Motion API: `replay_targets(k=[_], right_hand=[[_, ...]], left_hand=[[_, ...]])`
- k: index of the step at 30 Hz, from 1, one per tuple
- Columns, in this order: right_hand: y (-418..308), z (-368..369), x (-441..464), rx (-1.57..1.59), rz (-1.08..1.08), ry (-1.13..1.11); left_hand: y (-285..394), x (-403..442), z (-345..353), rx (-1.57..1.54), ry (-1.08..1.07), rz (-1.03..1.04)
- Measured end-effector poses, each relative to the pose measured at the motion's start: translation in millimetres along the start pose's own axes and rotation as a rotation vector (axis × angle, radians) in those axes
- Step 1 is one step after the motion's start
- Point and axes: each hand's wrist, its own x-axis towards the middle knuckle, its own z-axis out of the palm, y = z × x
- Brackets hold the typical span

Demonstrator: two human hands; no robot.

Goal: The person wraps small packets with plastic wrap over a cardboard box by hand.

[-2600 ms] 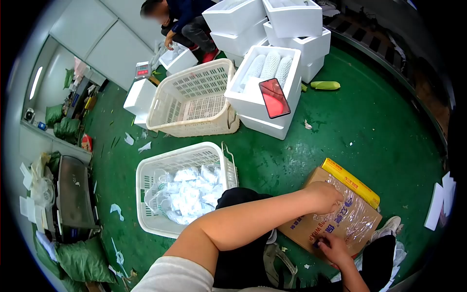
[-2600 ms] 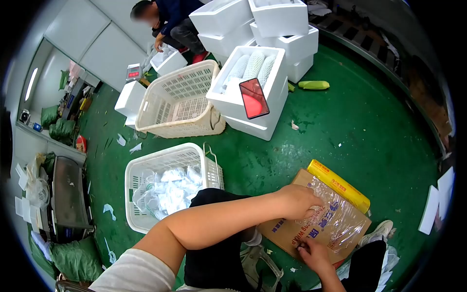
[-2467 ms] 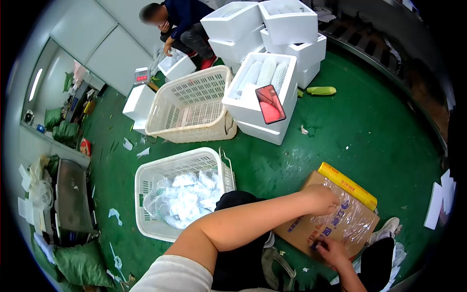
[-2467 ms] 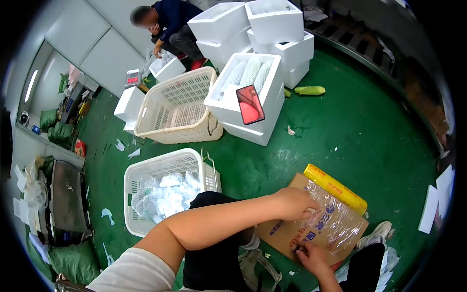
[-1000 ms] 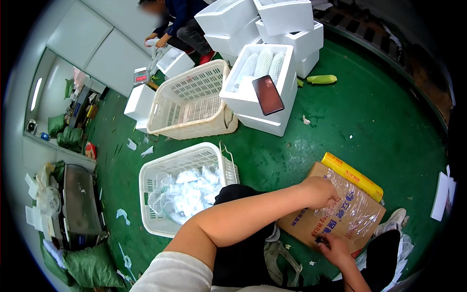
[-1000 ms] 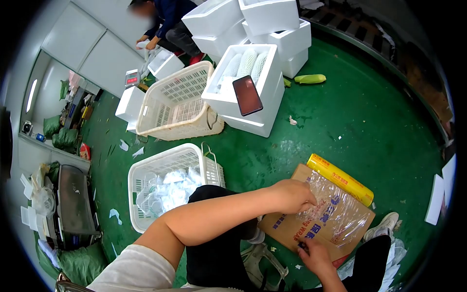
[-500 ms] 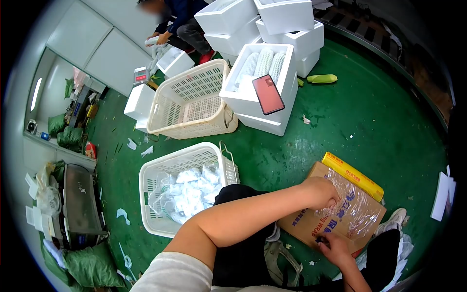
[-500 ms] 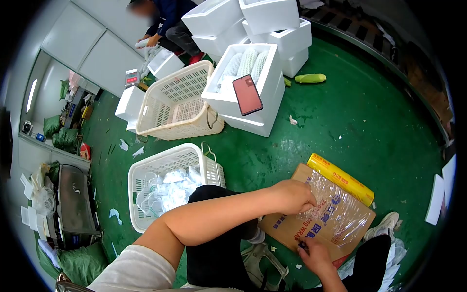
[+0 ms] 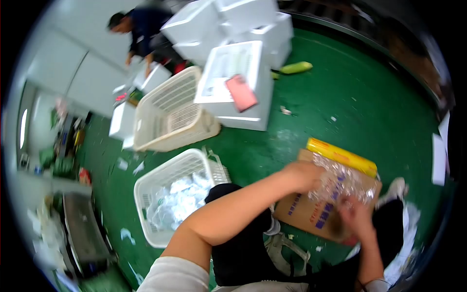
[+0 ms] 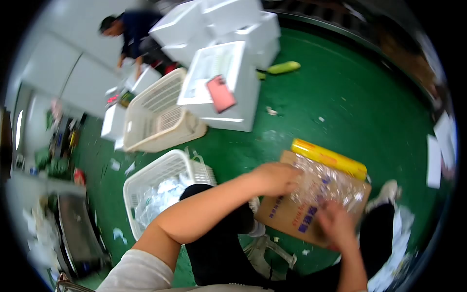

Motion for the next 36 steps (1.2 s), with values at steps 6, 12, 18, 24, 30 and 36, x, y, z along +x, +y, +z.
replay_targets(k=[6, 12, 18, 24, 30, 36], right_hand=[[69.9, -111.4, -121.4, 0.605, -0.106, 1.429], [369.8, 93.6, -321.7, 0.412, 0.893, 1.496], [472.4, 199.7, -391.6, 1.529, 1.153, 1.79], [660.0, 131.1, -390.0, -0.112, 1.705, 1.103], [737.0, 169.6, -438.1, -0.709, 1.397, -0.02], [587.7, 83.4, -435.1, 0.645, 0.592, 1.493]], left_hand=[[34.2, 10.7, -10.0, -0.141, -0.141, 0.048], [32.1, 23.1, 28.3, -0.039, -0.163, -0.079], [-14.9, 5.1, 112.0, -0.163, -0.019, -0.166], [-22.6, -32.9, 196.3, -0.509, 0.115, -0.466], [-18.1, -8.2, 197.8, -0.438, 0.456, -0.513], [-3.0, 52.1, 208.5, -0.129, 0.791, -0.464]])
